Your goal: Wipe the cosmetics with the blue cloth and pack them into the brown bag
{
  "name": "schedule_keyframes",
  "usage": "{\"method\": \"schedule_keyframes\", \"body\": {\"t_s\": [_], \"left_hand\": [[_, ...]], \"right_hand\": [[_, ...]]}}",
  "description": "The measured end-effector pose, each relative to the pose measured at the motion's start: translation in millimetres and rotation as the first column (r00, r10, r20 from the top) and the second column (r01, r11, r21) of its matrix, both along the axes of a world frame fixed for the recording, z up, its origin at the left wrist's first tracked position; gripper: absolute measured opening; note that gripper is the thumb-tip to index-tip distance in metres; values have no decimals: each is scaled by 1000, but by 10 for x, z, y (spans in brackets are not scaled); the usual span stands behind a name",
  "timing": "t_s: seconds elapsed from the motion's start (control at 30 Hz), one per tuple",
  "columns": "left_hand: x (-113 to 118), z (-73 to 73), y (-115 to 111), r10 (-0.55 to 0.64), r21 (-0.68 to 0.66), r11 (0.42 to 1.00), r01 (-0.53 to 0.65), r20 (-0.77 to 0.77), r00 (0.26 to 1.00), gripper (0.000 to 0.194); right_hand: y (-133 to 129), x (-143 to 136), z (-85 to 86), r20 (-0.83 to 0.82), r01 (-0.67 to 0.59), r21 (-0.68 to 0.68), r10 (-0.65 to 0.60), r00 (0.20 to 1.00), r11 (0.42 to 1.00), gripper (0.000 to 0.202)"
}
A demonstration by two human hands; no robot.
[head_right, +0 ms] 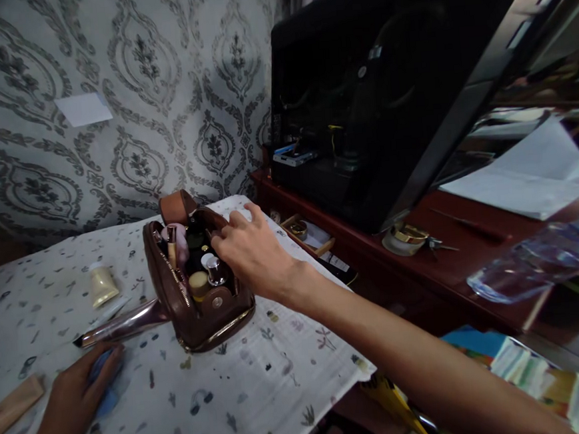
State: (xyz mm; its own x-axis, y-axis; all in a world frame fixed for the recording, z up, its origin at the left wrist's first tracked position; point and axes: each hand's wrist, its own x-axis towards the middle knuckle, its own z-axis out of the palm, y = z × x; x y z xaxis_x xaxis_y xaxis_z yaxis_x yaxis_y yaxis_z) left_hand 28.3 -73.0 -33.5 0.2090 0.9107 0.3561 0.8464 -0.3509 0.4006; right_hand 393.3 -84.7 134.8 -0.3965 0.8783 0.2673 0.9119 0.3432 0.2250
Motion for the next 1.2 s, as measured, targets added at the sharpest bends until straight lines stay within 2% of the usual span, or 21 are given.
{"method": "schedule_keyframes", "body": {"t_s": [0.3, 0.47, 0.7, 0.83, 1.0, 1.2], "left_hand": [[1, -1, 6, 0, 4, 1000, 1, -19, 1000, 61], [-24, -29, 11, 5, 9, 1000, -5, -28, 1000, 60], [-38, -42, 19, 1, 21, 1000, 0, -45, 999, 56], [-47, -39, 14, -8, 18, 1000, 9, -54, 998, 55], [-34, -27, 9, -15, 19, 1000, 15, -44, 999, 56], [-36, -19, 8, -15, 12, 1000, 16, -53, 998, 56]], "right_hand": [[-51, -2, 44, 28, 16, -77, -14, 1000, 997, 12], [-75, 5, 48, 43, 16, -86, -12, 999, 996, 21], [27, 15, -132, -7, -45, -61, 44, 999, 997, 21], [140, 3, -222, -35, -35, -143, 30, 999, 989, 25], [228, -5, -221, -53, 9, -268, -24, 998, 963, 33], [207, -10, -217, -14, 59, -194, -63, 998, 979, 26]]}}
